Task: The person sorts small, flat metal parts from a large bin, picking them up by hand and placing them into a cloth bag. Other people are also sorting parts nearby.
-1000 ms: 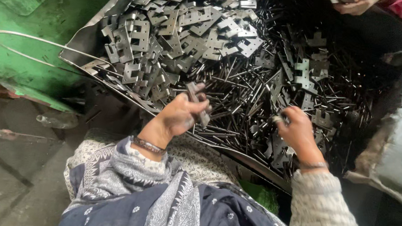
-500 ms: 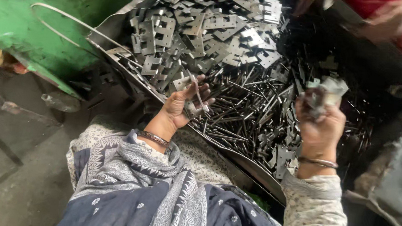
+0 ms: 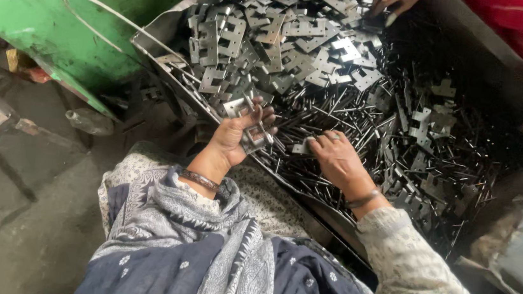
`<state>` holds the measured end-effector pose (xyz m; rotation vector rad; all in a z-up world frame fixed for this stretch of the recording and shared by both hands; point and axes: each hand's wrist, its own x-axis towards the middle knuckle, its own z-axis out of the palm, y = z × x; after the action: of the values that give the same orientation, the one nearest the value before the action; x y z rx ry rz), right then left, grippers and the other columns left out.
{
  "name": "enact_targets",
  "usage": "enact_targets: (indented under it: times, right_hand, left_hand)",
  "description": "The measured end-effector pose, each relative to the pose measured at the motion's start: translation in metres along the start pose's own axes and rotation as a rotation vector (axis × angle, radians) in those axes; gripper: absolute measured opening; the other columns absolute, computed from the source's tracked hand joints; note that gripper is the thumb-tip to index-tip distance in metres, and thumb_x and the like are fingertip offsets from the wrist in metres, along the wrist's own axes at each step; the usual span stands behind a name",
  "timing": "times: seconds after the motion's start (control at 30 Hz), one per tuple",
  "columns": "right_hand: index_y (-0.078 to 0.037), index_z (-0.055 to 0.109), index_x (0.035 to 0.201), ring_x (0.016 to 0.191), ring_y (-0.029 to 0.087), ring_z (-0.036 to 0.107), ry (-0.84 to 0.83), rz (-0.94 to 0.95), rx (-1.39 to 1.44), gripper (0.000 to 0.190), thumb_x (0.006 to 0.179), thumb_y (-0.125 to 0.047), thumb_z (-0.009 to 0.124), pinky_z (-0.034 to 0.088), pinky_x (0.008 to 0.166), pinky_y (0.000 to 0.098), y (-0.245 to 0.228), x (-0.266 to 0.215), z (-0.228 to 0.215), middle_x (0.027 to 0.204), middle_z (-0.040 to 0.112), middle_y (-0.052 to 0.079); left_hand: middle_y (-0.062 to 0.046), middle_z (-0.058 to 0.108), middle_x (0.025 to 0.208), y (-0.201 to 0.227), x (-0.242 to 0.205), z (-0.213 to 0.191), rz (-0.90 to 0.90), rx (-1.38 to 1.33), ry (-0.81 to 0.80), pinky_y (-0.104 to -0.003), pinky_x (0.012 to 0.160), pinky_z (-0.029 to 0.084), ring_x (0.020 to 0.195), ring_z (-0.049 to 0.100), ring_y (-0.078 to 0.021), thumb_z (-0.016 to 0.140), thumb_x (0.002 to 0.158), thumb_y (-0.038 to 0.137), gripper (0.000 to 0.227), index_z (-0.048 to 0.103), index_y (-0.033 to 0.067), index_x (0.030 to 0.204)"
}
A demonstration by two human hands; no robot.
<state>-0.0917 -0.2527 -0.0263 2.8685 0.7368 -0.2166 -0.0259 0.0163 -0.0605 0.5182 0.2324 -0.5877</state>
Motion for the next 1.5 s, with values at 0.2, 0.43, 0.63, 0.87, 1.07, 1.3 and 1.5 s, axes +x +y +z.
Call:
enact_targets:
  times: [0.2,0.43,0.63,0.87,1.07,1.3,1.5]
  right_hand:
    - [-0.009,0.065,0.123,0.080,0.017,0.068,0.325,0.494,1.016,0.039,0.086,-0.007,0.078,0.053,0.068,0.0294,-0.007,-0.035,-0.022,0.097,0.076,0.007]
    - [-0.002,0.060,0.129,0.093,0.009,0.068,0.387,0.504,1.485,0.047,0.082,0.000,0.069,0.056,0.083,0.0265,-0.043,-0.076,-0.004,0.103,0.073,0.003]
    - [0.003,0.071,0.111,0.080,0.014,0.068,0.788,0.804,1.841,0.021,0.091,-0.002,0.068,0.055,0.071,0.0288,0.042,-0.182,-0.015,0.095,0.073,0.006]
    - [0.008,0.066,0.115,0.093,0.041,0.065,0.694,1.143,-0.373,0.038,0.077,0.003,0.060,0.053,0.081,0.0457,0.218,-0.357,0.063,0.102,0.067,0.022]
    - [0.005,0.067,0.116,0.099,0.040,0.065,0.460,1.097,-0.392,0.034,0.084,-0.002,0.068,0.055,0.086,0.0456,0.195,-0.339,0.051,0.108,0.067,0.021]
    - [0.001,0.070,0.104,0.089,0.043,0.066,0.229,0.812,0.416,0.056,0.063,-0.031,0.092,0.054,0.075,0.0503,0.050,-0.183,0.056,0.092,0.070,0.022]
    - [-0.004,0.077,0.100,0.088,0.037,0.070,0.249,1.012,0.616,0.033,0.070,-0.016,0.085,0.055,0.079,0.0440,0.029,-0.171,0.056,0.093,0.073,0.017]
  left_hand:
    - [-0.008,0.075,0.110,-0.064,0.007,0.008,-0.122,0.135,-0.089,-0.041,0.085,0.063,0.099,0.074,-0.0205,0.072,0.088,0.013,0.037,0.060,0.0135,0.123]
    - [-0.004,0.067,0.105,-0.132,-0.003,0.044,-0.186,0.593,0.090,-0.037,0.074,0.055,0.090,0.065,-0.0176,0.069,0.101,0.021,0.022,0.067,0.0130,0.121]
    - [-0.013,0.074,0.097,-0.066,0.007,0.049,0.404,1.914,-0.203,-0.044,0.076,0.057,0.085,0.073,-0.0342,0.062,0.088,0.012,0.028,0.064,0.0118,0.116]
    - [-0.013,0.067,0.090,-0.055,0.037,0.004,0.555,2.461,-0.513,-0.045,0.075,0.058,0.088,0.070,-0.0344,0.066,0.084,0.007,0.005,0.068,0.0096,0.087]
    - [-0.004,0.065,0.091,-0.033,0.047,0.015,0.751,2.434,-0.794,-0.040,0.080,0.053,0.092,0.066,-0.0257,0.062,0.080,0.007,0.011,0.069,0.0143,0.084]
    - [-0.005,0.067,0.095,-0.036,0.050,0.029,0.894,2.244,-0.841,-0.040,0.084,0.051,0.094,0.065,-0.0267,0.065,0.080,0.006,0.009,0.066,0.0112,0.087]
    - [-0.005,0.069,0.088,-0.052,0.040,0.033,0.563,1.448,-0.314,-0.038,0.072,0.054,0.080,0.063,-0.0210,0.068,0.099,0.008,0.008,0.061,0.0041,0.102]
